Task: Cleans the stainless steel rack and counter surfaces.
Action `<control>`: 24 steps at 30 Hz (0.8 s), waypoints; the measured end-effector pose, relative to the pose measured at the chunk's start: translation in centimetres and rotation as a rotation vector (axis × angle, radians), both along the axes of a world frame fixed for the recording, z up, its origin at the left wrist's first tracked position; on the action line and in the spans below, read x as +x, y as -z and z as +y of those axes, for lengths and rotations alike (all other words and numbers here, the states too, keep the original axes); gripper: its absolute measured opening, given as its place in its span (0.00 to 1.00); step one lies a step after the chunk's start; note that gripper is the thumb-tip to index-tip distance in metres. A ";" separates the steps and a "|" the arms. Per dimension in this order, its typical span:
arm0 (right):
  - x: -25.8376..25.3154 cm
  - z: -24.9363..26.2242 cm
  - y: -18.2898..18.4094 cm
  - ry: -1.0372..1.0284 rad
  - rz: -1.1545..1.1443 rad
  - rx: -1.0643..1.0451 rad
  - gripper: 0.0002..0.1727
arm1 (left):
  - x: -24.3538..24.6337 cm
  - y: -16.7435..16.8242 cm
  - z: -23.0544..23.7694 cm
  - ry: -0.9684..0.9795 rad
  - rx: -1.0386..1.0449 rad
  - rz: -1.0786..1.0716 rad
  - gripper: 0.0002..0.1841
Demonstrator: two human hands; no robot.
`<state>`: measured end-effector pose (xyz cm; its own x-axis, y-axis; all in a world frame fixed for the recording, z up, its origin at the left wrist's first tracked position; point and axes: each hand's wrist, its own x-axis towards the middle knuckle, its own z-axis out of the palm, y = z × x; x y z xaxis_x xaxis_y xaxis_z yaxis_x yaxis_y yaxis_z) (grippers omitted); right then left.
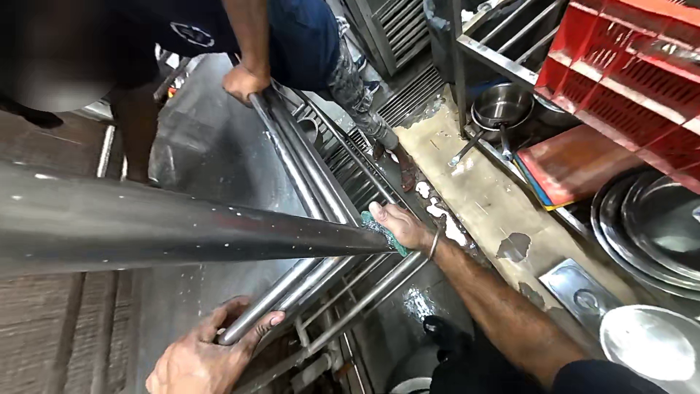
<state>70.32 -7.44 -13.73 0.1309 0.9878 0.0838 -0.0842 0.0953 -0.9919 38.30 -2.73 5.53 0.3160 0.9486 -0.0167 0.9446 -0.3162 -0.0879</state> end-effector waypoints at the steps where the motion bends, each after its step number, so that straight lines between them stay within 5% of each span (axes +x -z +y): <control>1: -0.2 0.0 0.1 0.032 -0.003 0.053 0.41 | 0.2 -0.2 -0.1 0.001 -0.007 -0.005 0.43; 4: -1.4 -0.7 5.9 0.216 -0.007 0.083 0.38 | 0.2 0.0 0.1 0.005 -0.022 0.004 0.43; 10: -1.1 -1.4 22.0 0.105 -0.071 -0.478 0.35 | 0.6 0.1 -0.2 -0.031 0.006 0.038 0.41; 12: -1.6 -1.0 20.7 0.147 -0.051 -0.510 0.36 | 0.6 0.2 0.0 -0.026 0.042 0.032 0.41; 15: -3.3 -3.2 13.0 0.324 -0.009 -0.400 0.39 | 0.4 0.7 0.0 -0.015 0.093 0.019 0.42; 20: -6.9 -4.9 0.0 0.599 -0.059 0.168 0.46 | 0.6 0.4 0.0 -0.051 0.070 0.041 0.38; 24: -8.9 -4.4 0.0 0.735 -0.297 0.390 0.41 | 1.0 0.1 0.0 -0.027 0.042 0.077 0.38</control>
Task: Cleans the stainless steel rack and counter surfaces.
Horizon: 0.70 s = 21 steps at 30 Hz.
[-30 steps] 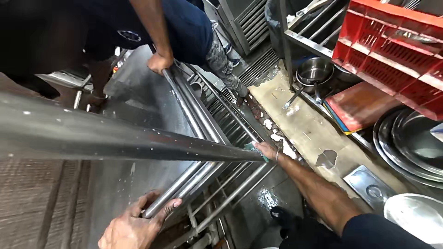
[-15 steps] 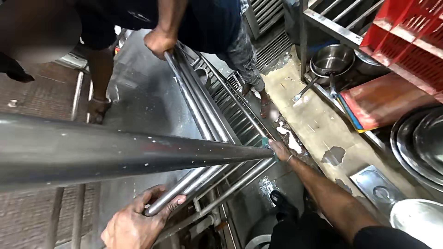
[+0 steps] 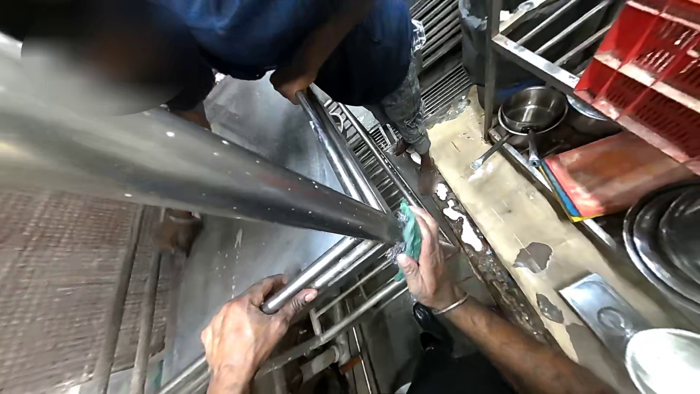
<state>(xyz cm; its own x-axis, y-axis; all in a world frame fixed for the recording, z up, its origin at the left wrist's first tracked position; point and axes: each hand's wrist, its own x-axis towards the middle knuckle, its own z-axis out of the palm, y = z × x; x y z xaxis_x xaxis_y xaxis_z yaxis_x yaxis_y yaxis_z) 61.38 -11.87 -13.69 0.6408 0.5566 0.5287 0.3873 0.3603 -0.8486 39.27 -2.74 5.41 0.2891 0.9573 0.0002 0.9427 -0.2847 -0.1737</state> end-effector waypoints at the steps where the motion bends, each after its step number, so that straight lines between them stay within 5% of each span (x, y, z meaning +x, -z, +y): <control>1: -0.5 0.3 1.6 0.053 -0.056 -0.008 0.41 | 0.0 -0.1 0.1 0.019 -0.013 0.020 0.39; 7: -1.9 0.1 13.5 0.158 -0.044 -0.196 0.40 | -0.8 -1.0 0.8 0.144 -0.171 0.061 0.41; 10: -2.2 -0.2 16.5 0.126 0.082 -0.283 0.43 | -0.8 -1.4 1.3 0.206 -0.232 0.053 0.39; 15: -5.0 0.9 12.7 0.326 0.254 -0.385 0.41 | -1.3 -1.3 1.4 0.393 -0.190 -0.001 0.37; 21: -7.3 4.4 2.9 0.710 0.114 -0.153 0.40 | -2.4 -0.1 1.5 0.616 -0.058 -0.050 0.36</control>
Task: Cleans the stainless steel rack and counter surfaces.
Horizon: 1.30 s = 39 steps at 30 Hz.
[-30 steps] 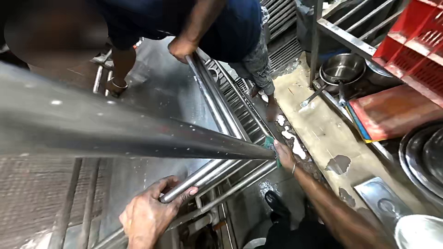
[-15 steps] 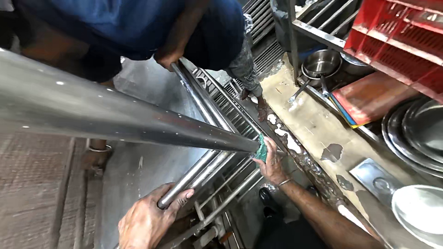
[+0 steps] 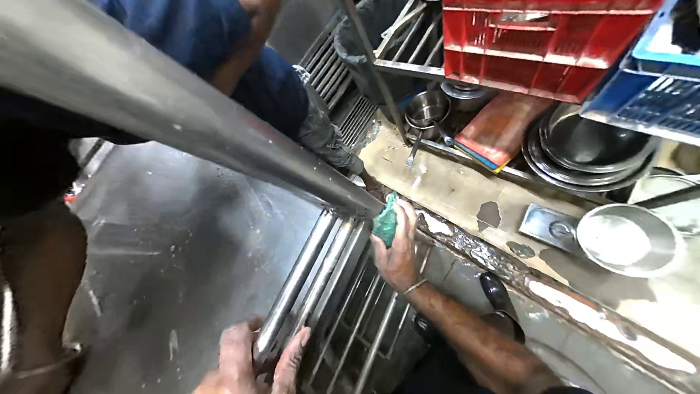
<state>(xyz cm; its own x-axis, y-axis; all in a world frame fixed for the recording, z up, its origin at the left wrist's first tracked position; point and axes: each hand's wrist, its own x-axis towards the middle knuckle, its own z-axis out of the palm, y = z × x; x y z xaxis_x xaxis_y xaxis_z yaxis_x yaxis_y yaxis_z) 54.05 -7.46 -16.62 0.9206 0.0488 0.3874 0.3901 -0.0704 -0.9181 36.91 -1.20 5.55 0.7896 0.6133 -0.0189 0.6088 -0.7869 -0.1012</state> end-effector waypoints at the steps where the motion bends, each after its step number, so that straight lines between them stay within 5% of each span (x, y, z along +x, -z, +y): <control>1: 0.0 0.2 -1.1 0.023 -0.017 -0.008 0.41 | 0.0 0.0 0.0 0.040 0.007 -0.003 0.35; 5: 0.3 0.6 -2.0 0.134 -0.105 -0.180 0.40 | -0.4 0.2 0.1 0.170 0.083 -0.004 0.35; 12: 0.7 2.1 7.2 0.254 -0.090 -0.222 0.34 | 0.4 0.9 -0.5 0.192 0.259 -0.014 0.31; 17: 0.6 1.2 10.7 0.149 0.001 -0.245 0.42 | 0.5 0.9 -0.9 0.177 0.275 -0.023 0.31; 22: 0.1 0.1 3.0 0.046 0.176 -0.176 0.41 | 0.4 0.8 -1.3 0.132 0.275 -0.036 0.31; 26: 1.0 0.1 -3.3 0.066 -0.160 -0.213 0.47 | 0.1 1.0 -1.2 0.151 0.276 -0.051 0.31; 36: -0.2 2.5 13.3 0.200 0.081 -0.374 0.40 | 0.8 1.4 -1.0 0.136 0.337 -0.041 0.29; 39: -0.3 1.4 13.7 0.115 0.169 -0.398 0.46 | 0.5 1.4 -1.2 0.132 0.336 -0.052 0.30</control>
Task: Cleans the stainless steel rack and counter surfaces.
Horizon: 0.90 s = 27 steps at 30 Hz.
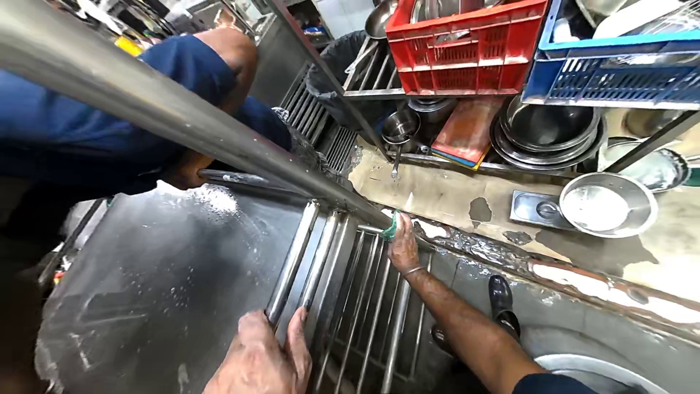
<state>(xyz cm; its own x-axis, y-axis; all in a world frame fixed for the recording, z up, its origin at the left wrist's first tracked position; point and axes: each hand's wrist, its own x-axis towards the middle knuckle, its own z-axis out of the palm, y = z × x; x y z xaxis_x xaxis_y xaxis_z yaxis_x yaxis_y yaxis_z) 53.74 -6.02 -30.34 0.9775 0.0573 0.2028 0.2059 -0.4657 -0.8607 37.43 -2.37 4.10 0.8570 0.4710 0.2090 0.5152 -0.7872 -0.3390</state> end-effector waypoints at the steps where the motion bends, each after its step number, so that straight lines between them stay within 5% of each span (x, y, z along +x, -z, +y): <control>1: -0.4 -0.5 -0.3 -0.037 0.078 -0.005 0.50 | -0.2 -0.1 -0.1 -0.006 -0.001 0.003 0.31; 5: -0.9 -2.0 -6.0 -0.105 0.241 0.081 0.53 | -0.2 -0.2 -0.2 0.018 -0.010 -0.021 0.34; 9: -0.3 -1.8 -14.5 -0.121 -0.067 0.300 0.55 | -0.5 -0.1 -0.1 0.024 -0.014 -0.061 0.35; 12: 0.1 -2.3 -15.2 -0.270 -0.137 0.464 0.58 | -0.5 -0.2 -0.1 0.026 -0.022 -0.060 0.36; 16: 0.3 -3.6 -15.2 -0.432 -0.082 0.610 0.47 | -0.5 -0.1 -0.1 0.030 -0.045 -0.069 0.36; 22: 2.2 -1.5 -19.5 -0.188 -0.500 0.447 0.28 | -0.6 -0.3 0.2 0.021 -0.070 -0.047 0.36; 25: 2.3 -1.1 -23.1 -0.104 -0.599 0.396 0.26 | -0.7 -0.4 0.3 0.041 -0.083 -0.046 0.36; 27: 2.7 -0.5 -22.4 -0.062 -0.668 0.405 0.26 | -0.5 -0.5 0.3 0.037 -0.092 -0.036 0.36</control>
<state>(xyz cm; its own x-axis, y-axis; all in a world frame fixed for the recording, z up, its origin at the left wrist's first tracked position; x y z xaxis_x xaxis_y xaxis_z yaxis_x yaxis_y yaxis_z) 56.42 -6.55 -7.90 0.6384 -0.0966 0.7636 0.7553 -0.1126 -0.6456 36.90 -2.08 4.59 0.8668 0.4580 0.1970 0.4959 -0.8328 -0.2459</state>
